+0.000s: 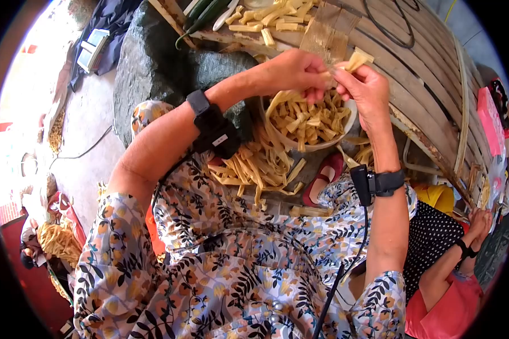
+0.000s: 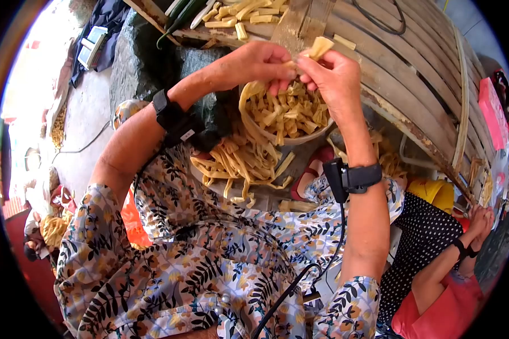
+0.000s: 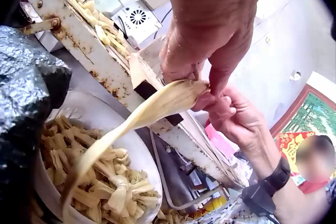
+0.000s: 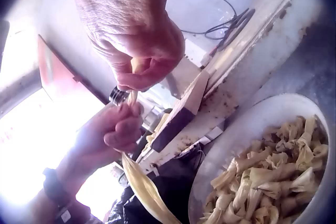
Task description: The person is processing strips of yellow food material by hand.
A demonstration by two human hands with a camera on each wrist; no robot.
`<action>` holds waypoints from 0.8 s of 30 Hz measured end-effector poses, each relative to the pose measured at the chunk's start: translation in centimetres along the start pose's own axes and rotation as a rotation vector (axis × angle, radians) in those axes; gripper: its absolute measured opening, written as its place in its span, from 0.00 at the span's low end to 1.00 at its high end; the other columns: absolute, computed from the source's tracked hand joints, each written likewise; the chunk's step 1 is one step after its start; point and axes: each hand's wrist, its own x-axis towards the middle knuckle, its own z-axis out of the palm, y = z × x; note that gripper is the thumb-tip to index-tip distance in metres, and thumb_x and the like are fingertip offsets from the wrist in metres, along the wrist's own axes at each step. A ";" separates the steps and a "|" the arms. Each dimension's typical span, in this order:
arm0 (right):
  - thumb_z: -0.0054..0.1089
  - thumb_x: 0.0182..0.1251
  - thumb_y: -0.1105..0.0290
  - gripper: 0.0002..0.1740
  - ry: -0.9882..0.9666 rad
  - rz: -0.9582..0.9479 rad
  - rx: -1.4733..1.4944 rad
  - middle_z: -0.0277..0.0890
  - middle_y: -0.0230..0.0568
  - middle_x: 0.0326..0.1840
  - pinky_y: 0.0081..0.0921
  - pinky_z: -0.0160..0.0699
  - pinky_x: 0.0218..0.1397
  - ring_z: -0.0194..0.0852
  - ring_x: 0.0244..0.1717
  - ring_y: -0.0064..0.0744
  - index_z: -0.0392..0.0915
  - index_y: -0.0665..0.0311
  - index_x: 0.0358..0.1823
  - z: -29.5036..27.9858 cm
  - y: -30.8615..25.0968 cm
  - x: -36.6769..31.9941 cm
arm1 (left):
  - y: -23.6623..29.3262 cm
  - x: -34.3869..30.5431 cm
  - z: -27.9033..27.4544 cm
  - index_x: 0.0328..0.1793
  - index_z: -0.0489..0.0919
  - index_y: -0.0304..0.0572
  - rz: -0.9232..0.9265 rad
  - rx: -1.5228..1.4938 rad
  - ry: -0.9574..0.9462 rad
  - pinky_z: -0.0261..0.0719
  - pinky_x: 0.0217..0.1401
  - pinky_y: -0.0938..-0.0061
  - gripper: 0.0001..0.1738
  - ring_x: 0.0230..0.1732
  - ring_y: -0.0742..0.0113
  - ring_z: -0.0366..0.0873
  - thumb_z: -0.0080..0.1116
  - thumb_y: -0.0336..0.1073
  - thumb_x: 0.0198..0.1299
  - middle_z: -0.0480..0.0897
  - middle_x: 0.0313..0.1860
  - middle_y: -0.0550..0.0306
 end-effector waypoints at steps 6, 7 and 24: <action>0.62 0.54 0.71 0.10 0.141 -0.031 0.196 0.74 0.34 0.23 0.12 0.66 0.20 0.67 0.18 0.16 0.76 0.70 0.35 -2.2 -0.5 1.9 | 0.6 0.2 -2.2 0.34 0.77 0.34 0.029 0.051 0.131 0.68 0.25 0.85 0.09 0.21 0.80 0.69 0.51 0.34 0.59 0.75 0.21 0.64; 0.62 0.54 0.71 0.10 0.154 -0.045 0.229 0.74 0.34 0.23 0.12 0.66 0.20 0.67 0.18 0.16 0.76 0.70 0.35 -2.0 -0.6 2.4 | 0.7 0.4 -2.8 0.34 0.77 0.35 0.024 0.064 0.141 0.66 0.25 0.86 0.10 0.21 0.81 0.67 0.51 0.35 0.60 0.73 0.21 0.66; 0.63 0.54 0.72 0.10 0.341 -0.100 0.409 0.75 0.35 0.26 0.12 0.73 0.25 0.72 0.23 0.19 0.76 0.69 0.35 -0.6 0.9 8.5 | -0.4 6.4 -5.8 0.33 0.79 0.37 0.075 0.129 0.473 0.62 0.23 0.86 0.10 0.20 0.83 0.63 0.54 0.36 0.57 0.71 0.19 0.69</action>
